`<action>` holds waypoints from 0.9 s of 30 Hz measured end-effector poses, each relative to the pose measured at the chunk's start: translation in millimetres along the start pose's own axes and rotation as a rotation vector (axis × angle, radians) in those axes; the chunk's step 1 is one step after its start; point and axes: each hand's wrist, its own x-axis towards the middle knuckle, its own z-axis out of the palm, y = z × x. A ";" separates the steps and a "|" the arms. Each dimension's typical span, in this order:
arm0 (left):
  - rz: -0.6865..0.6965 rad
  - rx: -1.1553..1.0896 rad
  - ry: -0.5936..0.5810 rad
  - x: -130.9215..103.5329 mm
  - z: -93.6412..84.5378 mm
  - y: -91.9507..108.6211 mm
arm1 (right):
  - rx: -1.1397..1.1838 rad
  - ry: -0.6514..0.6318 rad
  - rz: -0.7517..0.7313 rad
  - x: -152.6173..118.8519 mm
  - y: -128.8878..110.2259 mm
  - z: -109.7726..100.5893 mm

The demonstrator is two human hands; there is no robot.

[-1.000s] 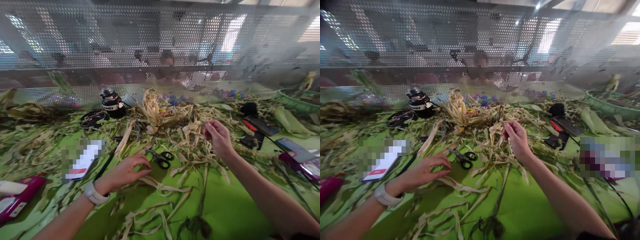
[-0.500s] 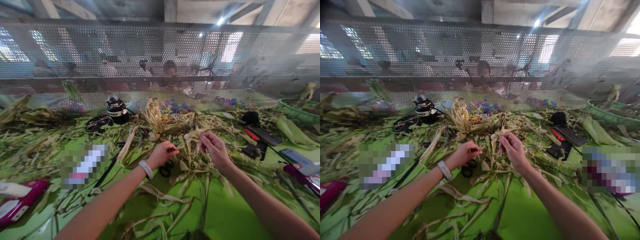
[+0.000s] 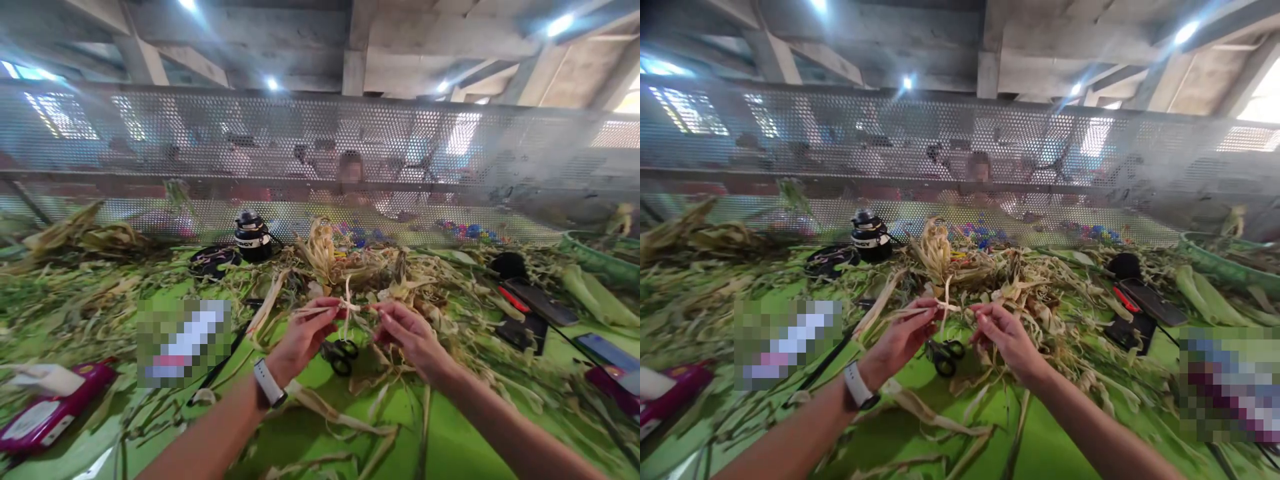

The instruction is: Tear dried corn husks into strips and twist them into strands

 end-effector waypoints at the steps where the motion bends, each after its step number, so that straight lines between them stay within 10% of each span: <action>1: 0.002 -0.024 -0.003 -1.1 -0.3 -0.5 | 0.055 -0.029 0.051 1.0 -0.2 4.9; 17: 0.092 -0.091 -0.058 5.4 -10.8 4.1 | 0.091 0.030 0.027 28.5 -13.7 28.0; 24: 0.589 0.476 0.450 9.2 -38.0 35.7 | -0.327 -0.041 -0.061 33.2 -14.0 9.7; 27: 0.349 0.641 0.082 -1.8 -26.2 35.4 | -0.438 -0.082 -0.076 32.8 -6.8 12.1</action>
